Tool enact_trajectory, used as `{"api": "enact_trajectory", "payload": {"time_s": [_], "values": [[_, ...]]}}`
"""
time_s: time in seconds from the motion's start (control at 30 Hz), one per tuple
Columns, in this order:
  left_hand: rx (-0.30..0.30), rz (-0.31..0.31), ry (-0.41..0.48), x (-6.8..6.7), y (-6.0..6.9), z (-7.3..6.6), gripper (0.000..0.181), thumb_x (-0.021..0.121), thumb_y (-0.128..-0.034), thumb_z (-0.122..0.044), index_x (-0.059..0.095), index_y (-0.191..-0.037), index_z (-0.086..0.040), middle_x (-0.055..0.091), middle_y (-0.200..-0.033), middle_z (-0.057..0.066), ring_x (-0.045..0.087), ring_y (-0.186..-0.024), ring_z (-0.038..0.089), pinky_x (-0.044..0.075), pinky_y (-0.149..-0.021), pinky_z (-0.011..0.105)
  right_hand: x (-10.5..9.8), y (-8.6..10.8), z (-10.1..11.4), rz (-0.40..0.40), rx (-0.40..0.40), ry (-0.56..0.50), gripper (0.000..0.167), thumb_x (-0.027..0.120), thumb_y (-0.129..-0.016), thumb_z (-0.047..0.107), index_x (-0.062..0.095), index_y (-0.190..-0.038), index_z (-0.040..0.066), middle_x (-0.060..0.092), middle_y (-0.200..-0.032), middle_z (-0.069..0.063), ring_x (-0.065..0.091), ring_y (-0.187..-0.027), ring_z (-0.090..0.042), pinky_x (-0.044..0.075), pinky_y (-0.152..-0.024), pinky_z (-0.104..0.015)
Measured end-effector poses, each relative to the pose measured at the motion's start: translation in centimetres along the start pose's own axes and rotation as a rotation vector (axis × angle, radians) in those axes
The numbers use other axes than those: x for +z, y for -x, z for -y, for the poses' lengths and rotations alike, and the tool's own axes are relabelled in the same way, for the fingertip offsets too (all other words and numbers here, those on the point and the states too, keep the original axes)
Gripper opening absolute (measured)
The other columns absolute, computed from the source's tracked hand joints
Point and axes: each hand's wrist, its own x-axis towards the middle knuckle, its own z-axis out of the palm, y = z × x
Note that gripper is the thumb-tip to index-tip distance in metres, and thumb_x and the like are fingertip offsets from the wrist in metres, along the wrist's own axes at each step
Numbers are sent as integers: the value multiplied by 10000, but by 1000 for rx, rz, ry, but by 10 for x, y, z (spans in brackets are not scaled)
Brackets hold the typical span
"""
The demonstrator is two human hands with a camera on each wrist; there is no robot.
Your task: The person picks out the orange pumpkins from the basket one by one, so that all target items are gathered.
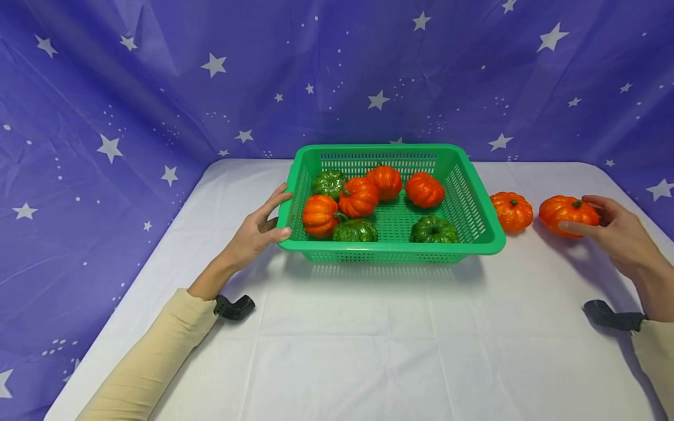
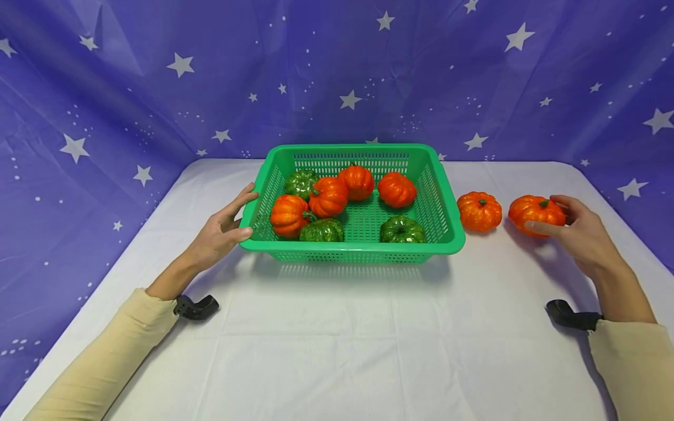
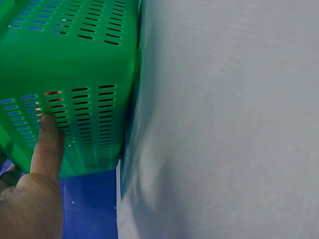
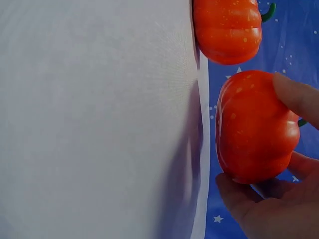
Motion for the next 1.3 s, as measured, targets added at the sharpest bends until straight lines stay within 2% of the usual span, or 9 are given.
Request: {"api": "enact_trajectory", "payload": {"time_s": [0.13, 0.2, 0.33, 0.4, 0.57, 0.83, 1.03, 1.17, 1.3], "values": [[-6, 1, 5, 0, 0, 0, 731, 638, -920, -180, 294, -1557, -81, 62, -1651, -51, 135, -1486, 223, 199, -1148, 537, 1, -2, -2, 17, 34, 60, 828, 691, -933, 273, 207, -1589, 130, 396, -1368, -77, 391, -1148, -57, 340, -944, -57], [-9, 1, 6, 0, 1, 0, 732, 637, -922, -180, 291, -1559, -87, 62, -1650, -58, 150, -1483, 241, 208, -1145, 538, 1, -4, -2, 28, 43, 77, 843, 692, -931, 295, 196, -1592, 124, 364, -1372, -164, 392, -1154, -107, 344, -950, -68], [-7, 1, 3, 0, 1, 1, 732, 638, -922, -182, 290, -1559, -83, 65, -1649, -63, 134, -1487, 224, 197, -1149, 539, 2, -8, -2, 70, 46, 97, 858, 697, -929, 287, 186, -1586, 79, 350, -1355, -204, 402, -1115, -147, 385, -883, -65], [-6, 2, 2, 0, 0, 0, 733, 638, -922, -182, 289, -1558, -77, 62, -1650, -56, 122, -1489, 232, 190, -1150, 540, 2, -9, -2, 101, 50, 107, 880, 690, -934, 294, 148, -1584, 50, 320, -1410, -251, 387, -1179, -221, 369, -937, -82], [-33, 5, 20, 1, 1, -2, 740, 630, -920, -170, 276, -1565, -93, 46, -1651, -66, 267, -1427, 379, 307, -1101, 527, 3, -10, -1, 171, 57, 92, 906, 661, -956, 296, 58, -1583, 42, 147, -1519, -380, 186, -1340, -443, 231, -1084, -151], [-47, 4, 33, 0, 2, -2, 735, 621, -924, -156, 270, -1568, -102, 55, -1644, -100, 325, -1388, 406, 417, -1022, 317, 4, -11, 0, 196, 65, 71, 938, 666, -956, 263, 0, -1578, 41, 80, -1540, -393, 136, -1368, -494, 149, -1147, -245], [-40, 4, 28, 1, 1, -2, 732, 624, -925, -164, 276, -1566, -100, 58, -1645, -92, 301, -1408, 385, 358, -1082, 458, 5, -10, 0, 203, 68, 81, 955, 668, -954, 266, -23, -1578, 53, 58, -1554, -374, 127, -1362, -504, 115, -1170, -330], [-25, 3, 22, 1, 0, -1, 727, 624, -926, -169, 282, -1563, -89, 63, -1645, -88, 242, -1442, 353, 266, -1119, 546, 5, -9, -2, 203, 51, 94, 955, 667, -955, 249, -30, -1579, 60, 63, -1554, -373, 143, -1349, -503, 157, -1140, -235], [-34, 5, 34, 1, 1, -2, 731, 621, -924, -159, 276, -1565, -94, 60, -1643, -98, 273, -1426, 371, 301, -1104, 534, 6, -10, -3, 202, 42, 90, 960, 670, -952, 234, -35, -1581, 69, 64, -1555, -372, 153, -1355, -496, 203, -1094, -157]]}}
